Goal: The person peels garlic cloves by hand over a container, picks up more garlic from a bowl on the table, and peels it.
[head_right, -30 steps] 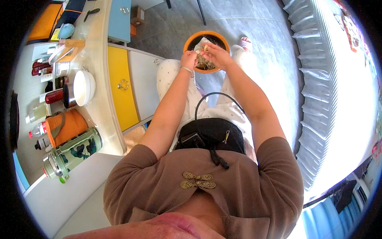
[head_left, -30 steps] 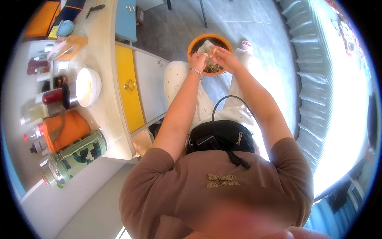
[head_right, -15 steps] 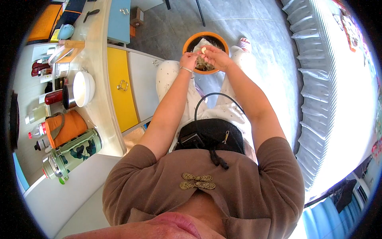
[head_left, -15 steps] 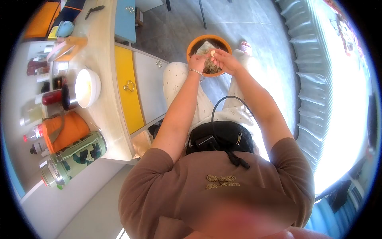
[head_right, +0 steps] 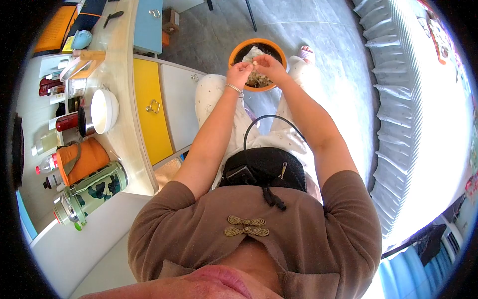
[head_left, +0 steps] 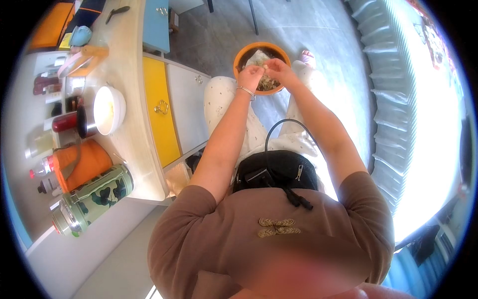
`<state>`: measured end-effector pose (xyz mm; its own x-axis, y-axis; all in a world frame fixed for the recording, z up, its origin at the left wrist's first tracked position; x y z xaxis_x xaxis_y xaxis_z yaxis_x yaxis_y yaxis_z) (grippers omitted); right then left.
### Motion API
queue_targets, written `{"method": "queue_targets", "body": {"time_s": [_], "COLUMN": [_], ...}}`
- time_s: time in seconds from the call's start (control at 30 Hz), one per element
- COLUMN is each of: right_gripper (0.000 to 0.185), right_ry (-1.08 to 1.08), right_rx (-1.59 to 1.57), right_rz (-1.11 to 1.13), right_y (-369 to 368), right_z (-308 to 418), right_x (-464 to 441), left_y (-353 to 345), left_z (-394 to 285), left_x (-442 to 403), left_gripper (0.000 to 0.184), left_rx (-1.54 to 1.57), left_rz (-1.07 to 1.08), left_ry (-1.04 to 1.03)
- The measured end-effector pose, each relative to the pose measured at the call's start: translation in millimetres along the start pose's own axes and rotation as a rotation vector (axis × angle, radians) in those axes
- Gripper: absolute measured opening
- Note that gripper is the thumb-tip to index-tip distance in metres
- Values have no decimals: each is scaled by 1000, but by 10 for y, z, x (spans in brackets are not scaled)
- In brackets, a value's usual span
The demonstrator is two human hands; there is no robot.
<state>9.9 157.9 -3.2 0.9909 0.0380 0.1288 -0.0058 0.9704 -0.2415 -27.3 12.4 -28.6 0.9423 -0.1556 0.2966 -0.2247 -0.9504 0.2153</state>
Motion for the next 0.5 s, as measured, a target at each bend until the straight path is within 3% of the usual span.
{"method": "queue_targets", "body": {"time_s": [0.17,0.27,0.33,0.5], "right_gripper": [22,21,21,23], "right_ry": [146,218,347,383], "right_rx": [244,329,437,481], "right_rz": [-40,-49,-32,67], "right_y": [10,7,-17,-88], "right_z": [-20,-54,-18,178], "right_x": [-19,-36,-22,83], "left_y": [18,41,44,77], "left_z": [-75,-64,-71,-130], "left_x": [56,77,108,185], "left_gripper": [21,23,14,10], "left_rx": [-51,141,384,464], "left_rz": [70,149,360,477], "left_ry": [105,253,410,468]}}
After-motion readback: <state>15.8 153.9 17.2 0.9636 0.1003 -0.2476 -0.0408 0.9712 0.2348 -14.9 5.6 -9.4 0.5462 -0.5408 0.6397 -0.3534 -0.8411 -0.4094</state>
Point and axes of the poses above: each hand's wrist, its own x-axis away from the middle knuckle, its own y-axis out of the back of the hand, z = x × y, the point moved 3 cm from there along -x, towards the middle knuckle, and after that the axes turned 7 degrees about y, right-handed, at the moved point
